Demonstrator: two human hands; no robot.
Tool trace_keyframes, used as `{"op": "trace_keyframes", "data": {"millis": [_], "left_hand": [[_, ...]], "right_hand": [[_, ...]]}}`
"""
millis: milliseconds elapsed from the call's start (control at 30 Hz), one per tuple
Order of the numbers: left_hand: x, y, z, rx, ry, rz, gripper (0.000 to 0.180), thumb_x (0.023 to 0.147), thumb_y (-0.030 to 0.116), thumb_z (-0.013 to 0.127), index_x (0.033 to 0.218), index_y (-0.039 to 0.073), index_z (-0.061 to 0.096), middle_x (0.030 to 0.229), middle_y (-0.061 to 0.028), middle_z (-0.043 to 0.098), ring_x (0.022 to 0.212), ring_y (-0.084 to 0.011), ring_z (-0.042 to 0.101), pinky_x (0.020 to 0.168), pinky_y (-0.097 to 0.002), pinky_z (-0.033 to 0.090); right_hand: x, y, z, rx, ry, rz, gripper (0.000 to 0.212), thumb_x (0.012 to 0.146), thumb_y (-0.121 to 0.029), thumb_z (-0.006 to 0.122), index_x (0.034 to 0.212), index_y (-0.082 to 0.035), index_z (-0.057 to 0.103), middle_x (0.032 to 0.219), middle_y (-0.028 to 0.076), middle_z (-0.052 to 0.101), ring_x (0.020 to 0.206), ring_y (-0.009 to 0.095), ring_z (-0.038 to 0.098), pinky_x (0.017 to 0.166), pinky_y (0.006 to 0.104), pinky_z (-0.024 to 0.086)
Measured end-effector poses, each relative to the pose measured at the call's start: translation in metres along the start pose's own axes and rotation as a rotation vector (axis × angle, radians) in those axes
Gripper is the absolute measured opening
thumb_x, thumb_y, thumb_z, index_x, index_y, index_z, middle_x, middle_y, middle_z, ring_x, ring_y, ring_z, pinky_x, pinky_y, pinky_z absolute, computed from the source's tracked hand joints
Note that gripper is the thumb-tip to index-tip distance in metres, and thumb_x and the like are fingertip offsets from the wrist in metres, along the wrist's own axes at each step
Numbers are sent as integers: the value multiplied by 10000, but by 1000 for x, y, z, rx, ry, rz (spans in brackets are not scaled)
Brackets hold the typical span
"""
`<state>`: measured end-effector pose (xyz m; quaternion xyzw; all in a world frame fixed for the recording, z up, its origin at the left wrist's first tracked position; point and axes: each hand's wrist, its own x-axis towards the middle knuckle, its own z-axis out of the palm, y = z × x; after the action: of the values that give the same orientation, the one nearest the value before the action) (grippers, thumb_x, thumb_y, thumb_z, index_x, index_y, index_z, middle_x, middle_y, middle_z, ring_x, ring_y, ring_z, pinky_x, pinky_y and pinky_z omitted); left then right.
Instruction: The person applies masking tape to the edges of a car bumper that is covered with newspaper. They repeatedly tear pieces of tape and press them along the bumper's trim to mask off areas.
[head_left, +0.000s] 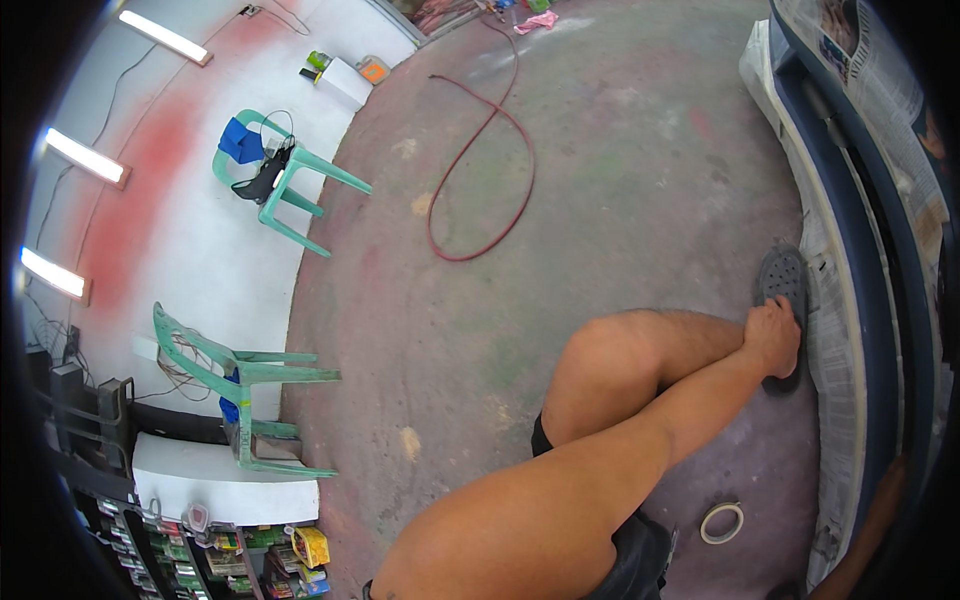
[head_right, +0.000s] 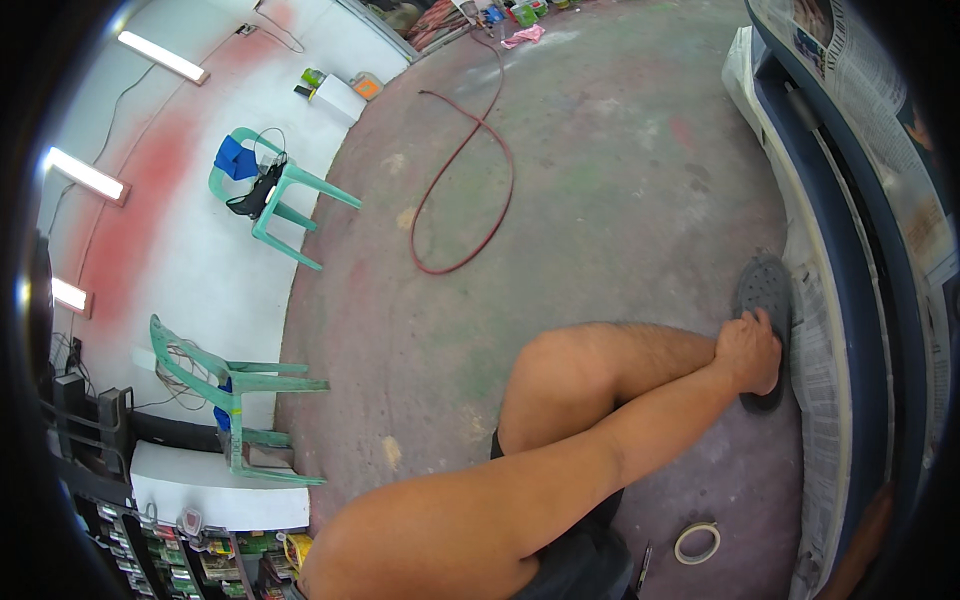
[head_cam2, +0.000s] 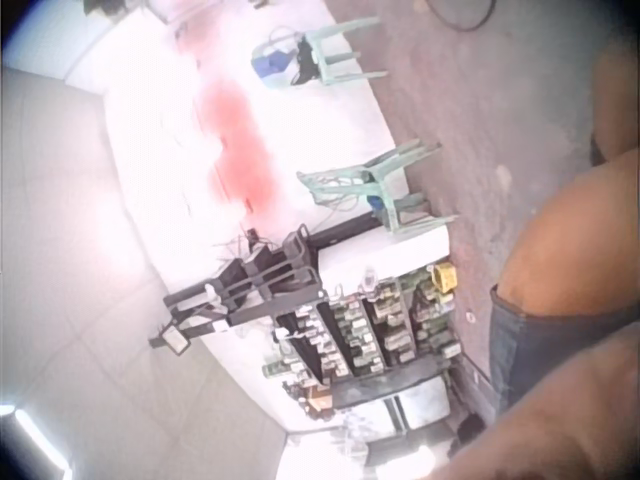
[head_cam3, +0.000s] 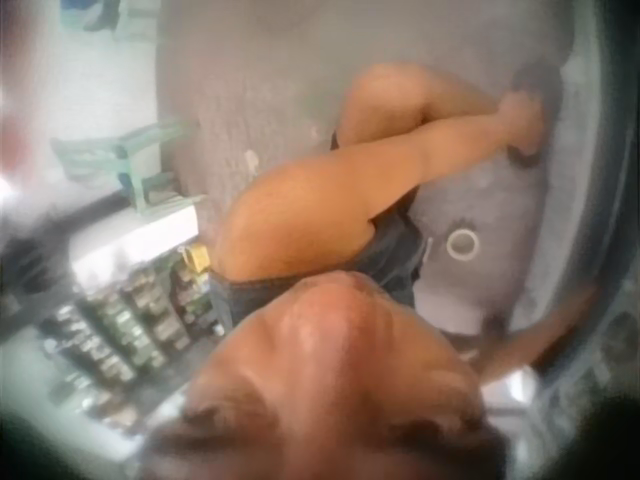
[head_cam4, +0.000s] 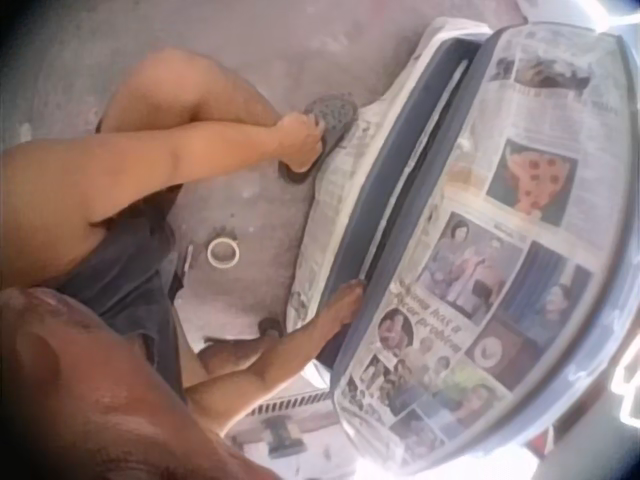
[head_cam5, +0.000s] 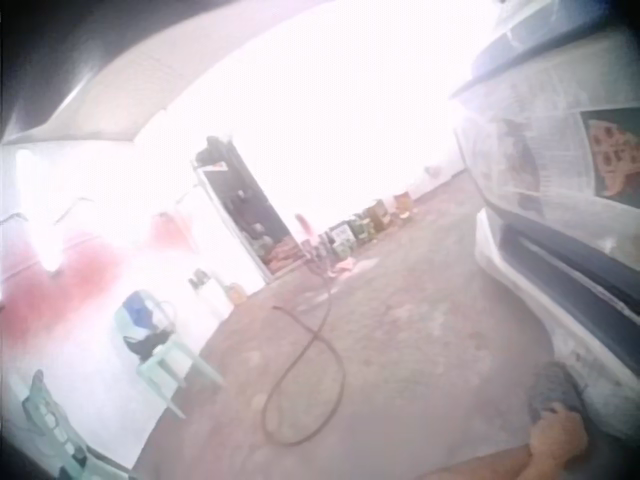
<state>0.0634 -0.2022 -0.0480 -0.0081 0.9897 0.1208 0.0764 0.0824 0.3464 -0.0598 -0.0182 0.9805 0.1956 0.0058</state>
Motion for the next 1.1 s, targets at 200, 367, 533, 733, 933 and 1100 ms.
{"op": "trace_keyframes", "data": {"millis": [200, 367, 533, 733, 933, 1100], "left_hand": [[-7, -4, -2, -24, -108, -31, 427, 896, 248, 655, 1247, 28, 758, 1415, -258, 568, 1225, -396, 606, 903, -454, 549], [26, 6, 32, 95, -44, -21, 412, 898, 281, 679, 1219, 29, 737, 1321, -227, 649, 1187, -349, 656, 888, -458, 571], [8, -30, 10, 263, -109, 478, 286, 974, 236, 572, 934, 45, 781, 1099, -191, 774, 1034, -314, 760, 818, -451, 602], [-2, 15, -36, -87, -3, -51, 464, 884, 258, 497, 1093, -97, 711, 1242, -283, 673, 1108, -446, 701, 987, -468, 572], [-9, 14, -41, -66, -39, -76, 440, 874, 229, 486, 1081, -75, 727, 1279, -295, 648, 1142, -450, 681, 1012, -467, 561], [-12, 11, -54, -83, -123, -110, 501, 930, 305, 467, 1193, -70, 670, 1339, -317, 629, 1209, -455, 658, 1060, -485, 525]], "right_hand": [[-22, 4, -14, 29, 69, -23, 317, 979, -327, 594, 1223, -129, 633, 1144, 145, 674, 1010, 343, 675, 861, 488, 546], [-60, -2, -59, 151, 202, -15, 204, 911, -259, 647, 1059, -121, 670, 992, 135, 678, 882, 333, 680, 770, 487, 547], [-35, -99, -171, 32, 428, -132, 93, 843, -190, 699, 895, -114, 707, 841, 125, 681, 754, 323, 684, 680, 486, 548], [-34, -101, -170, -167, 535, -153, 42, 792, -133, 749, 760, -109, 736, 733, 116, 683, 680, 321, 686, 630, 487, 548], [-55, -90, -170, -194, 468, -133, 67, 824, -137, 746, 792, -80, 731, 831, 116, 720, 764, 352, 716, 686, 492, 578], [-121, -89, -177, 0, 124, 132, 100, 884, -116, 698, 952, -66, 753, 967, 135, 747, 816, 354, 740, 721, 475, 607]]}}
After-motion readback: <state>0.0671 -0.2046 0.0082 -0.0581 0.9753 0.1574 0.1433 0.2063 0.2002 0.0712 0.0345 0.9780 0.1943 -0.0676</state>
